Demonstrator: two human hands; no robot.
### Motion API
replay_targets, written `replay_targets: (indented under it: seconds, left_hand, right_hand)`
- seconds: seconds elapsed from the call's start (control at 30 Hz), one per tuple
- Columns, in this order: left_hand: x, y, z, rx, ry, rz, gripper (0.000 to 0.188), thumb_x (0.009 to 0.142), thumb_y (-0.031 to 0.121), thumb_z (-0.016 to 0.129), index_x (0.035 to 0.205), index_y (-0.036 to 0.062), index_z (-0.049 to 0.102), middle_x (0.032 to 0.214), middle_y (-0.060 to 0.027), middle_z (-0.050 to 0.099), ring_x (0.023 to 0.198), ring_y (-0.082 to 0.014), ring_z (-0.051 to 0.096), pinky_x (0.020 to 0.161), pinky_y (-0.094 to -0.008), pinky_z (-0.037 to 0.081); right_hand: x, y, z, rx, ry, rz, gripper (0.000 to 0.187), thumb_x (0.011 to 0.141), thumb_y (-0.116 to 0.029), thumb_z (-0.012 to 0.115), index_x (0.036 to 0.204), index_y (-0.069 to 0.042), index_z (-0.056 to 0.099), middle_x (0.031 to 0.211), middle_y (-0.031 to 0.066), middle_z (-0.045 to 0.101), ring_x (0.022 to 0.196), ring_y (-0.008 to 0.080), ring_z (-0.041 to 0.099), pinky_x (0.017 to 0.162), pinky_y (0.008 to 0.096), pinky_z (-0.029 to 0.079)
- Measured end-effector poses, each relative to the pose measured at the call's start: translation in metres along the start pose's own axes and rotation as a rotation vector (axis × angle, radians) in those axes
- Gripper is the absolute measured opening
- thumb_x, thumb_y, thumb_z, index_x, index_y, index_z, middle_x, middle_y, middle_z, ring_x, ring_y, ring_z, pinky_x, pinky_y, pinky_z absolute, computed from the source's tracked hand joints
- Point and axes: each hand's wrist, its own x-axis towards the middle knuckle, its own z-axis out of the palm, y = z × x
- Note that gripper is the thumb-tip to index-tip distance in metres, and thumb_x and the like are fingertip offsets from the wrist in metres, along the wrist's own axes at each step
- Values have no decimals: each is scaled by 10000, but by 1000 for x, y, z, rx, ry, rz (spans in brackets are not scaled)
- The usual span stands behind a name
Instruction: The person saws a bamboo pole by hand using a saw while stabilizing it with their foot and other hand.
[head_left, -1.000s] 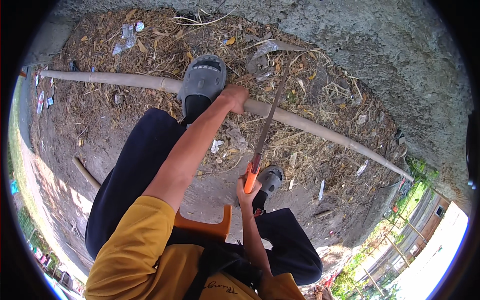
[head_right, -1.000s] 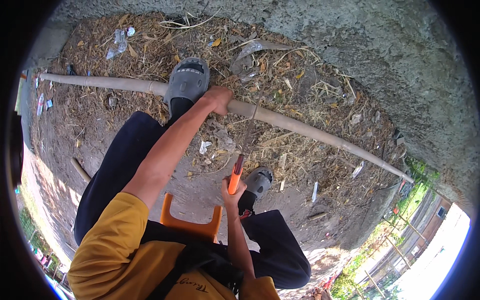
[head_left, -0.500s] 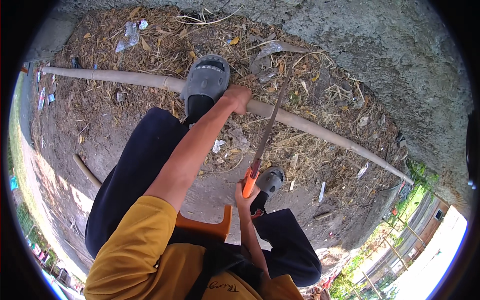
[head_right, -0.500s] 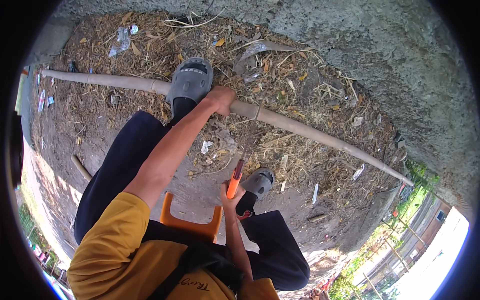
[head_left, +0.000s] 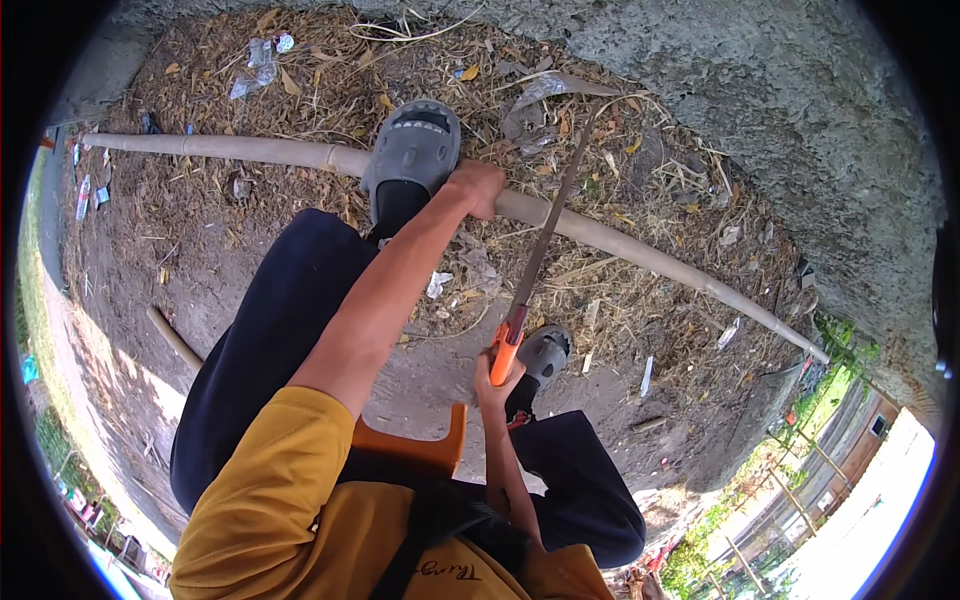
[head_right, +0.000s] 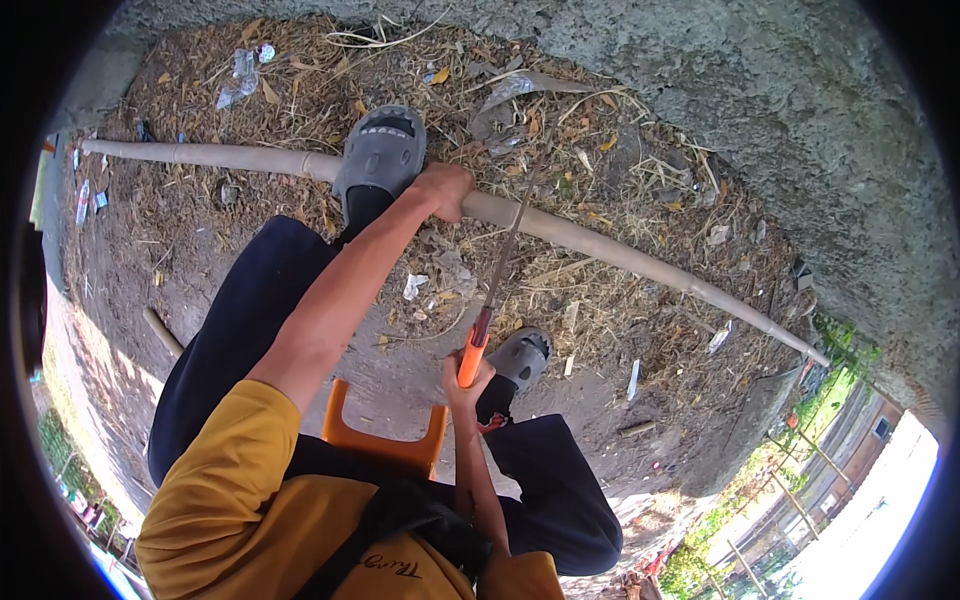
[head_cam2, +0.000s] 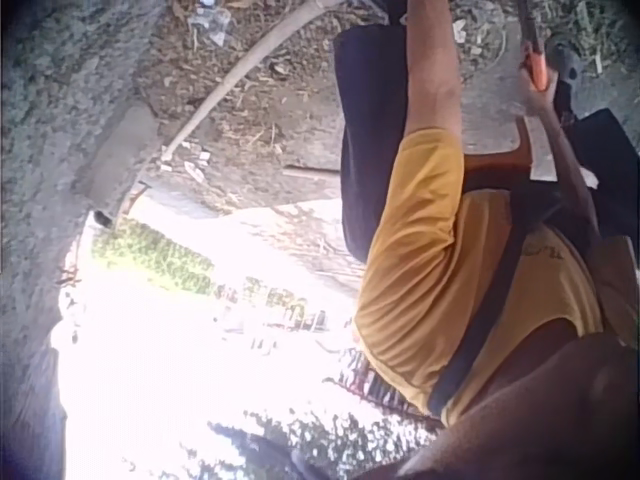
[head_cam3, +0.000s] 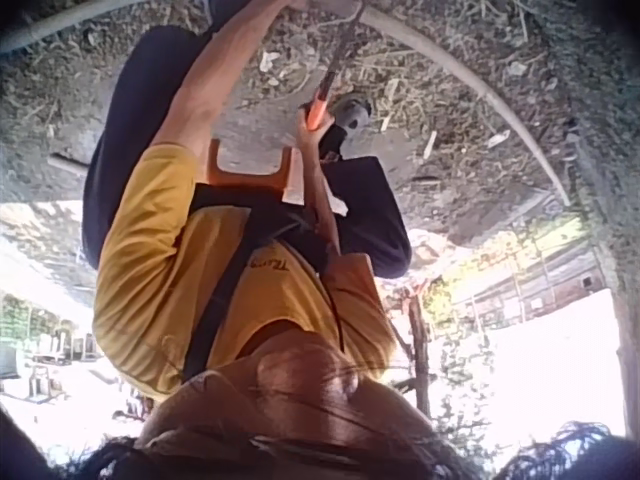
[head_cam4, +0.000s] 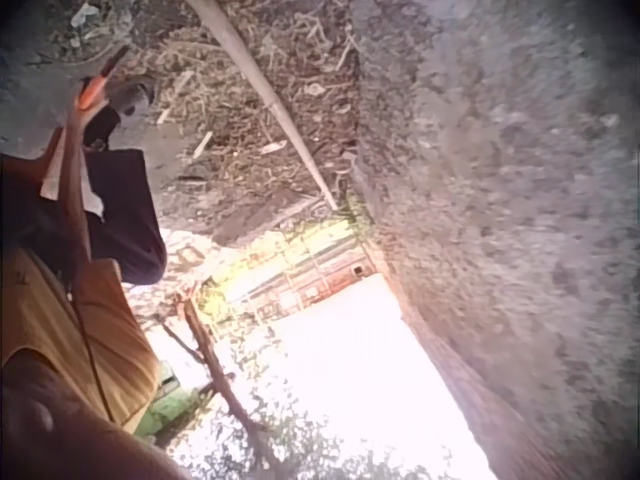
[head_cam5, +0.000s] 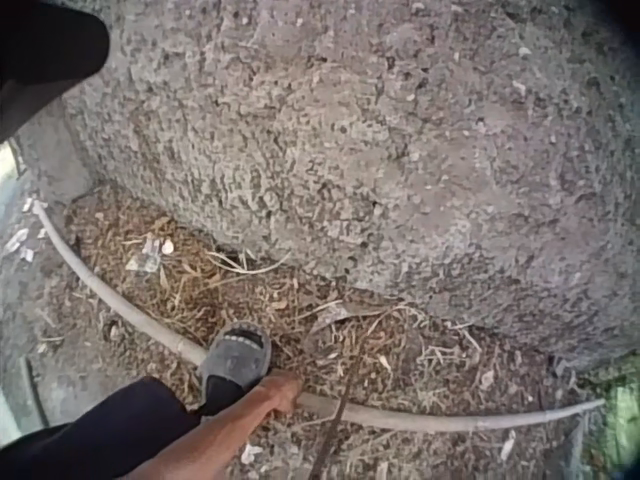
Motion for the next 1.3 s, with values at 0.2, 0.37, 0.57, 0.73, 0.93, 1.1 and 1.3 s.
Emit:
replay_targets:
  seconds: [0.2, 0.37, 0.57, 0.73, 0.93, 1.1, 1.3]
  left_hand:
    - [-1, -6, 4, -9, -16, -28, 319, 662, 168, 793, 967, 77, 770, 994, -157, 748, 985, -319, 721, 861, -419, 576]
    - [1, -2, 0, -4, 0, -17, 325, 667, 163, 793, 981, 82, 768, 998, -150, 749, 984, -322, 721, 867, -417, 577]
    - [0, -2, 2, -6, 5, -21, 335, 667, 162, 791, 990, 79, 767, 989, -146, 751, 961, -324, 726, 857, -417, 581]
    - [-2, -1, 1, 16, -8, -11, 341, 671, 163, 788, 1001, 79, 768, 988, -146, 751, 961, -322, 727, 849, -422, 583]
    - [2, -3, 3, 23, 9, -16, 342, 680, 158, 777, 1015, 88, 769, 995, -143, 753, 980, -318, 724, 877, -415, 574]
    - [1, 3, 0, 4, -18, -17, 335, 682, 154, 770, 1014, 110, 772, 1015, -142, 751, 991, -314, 722, 888, -416, 572]
    - [-3, 1, -3, 18, 17, -25, 333, 677, 149, 769, 1005, 95, 773, 1027, -152, 747, 998, -316, 720, 891, -416, 573]
  right_hand:
    - [36, -33, 13, -22, -34, 18, 235, 788, 30, 679, 661, -33, 492, 565, -16, 461, 543, 40, 441, 504, 273, 383]
    - [-7, -22, 3, -65, -7, 0, 254, 784, 28, 689, 655, -40, 481, 563, -15, 452, 542, 32, 442, 510, 257, 388]
    - [57, -36, 17, 90, 2, 69, 233, 797, 35, 669, 673, -38, 485, 600, -58, 447, 564, 28, 434, 520, 247, 384]
    - [4, -28, 5, 22, 22, -18, 214, 803, 33, 661, 686, -21, 490, 606, -58, 454, 563, 29, 428, 517, 248, 375]
    - [55, -37, 18, 20, -6, 23, 271, 801, 12, 688, 637, -25, 475, 579, -48, 438, 553, 28, 412, 500, 261, 360]
    - [2, -14, 4, -32, 2, 5, 263, 816, 0, 691, 654, -28, 486, 589, -54, 450, 557, 27, 412, 503, 263, 357]
    - [31, -29, 6, 69, -27, 90, 181, 804, 13, 691, 705, -9, 540, 622, -54, 471, 586, 21, 451, 552, 227, 401]
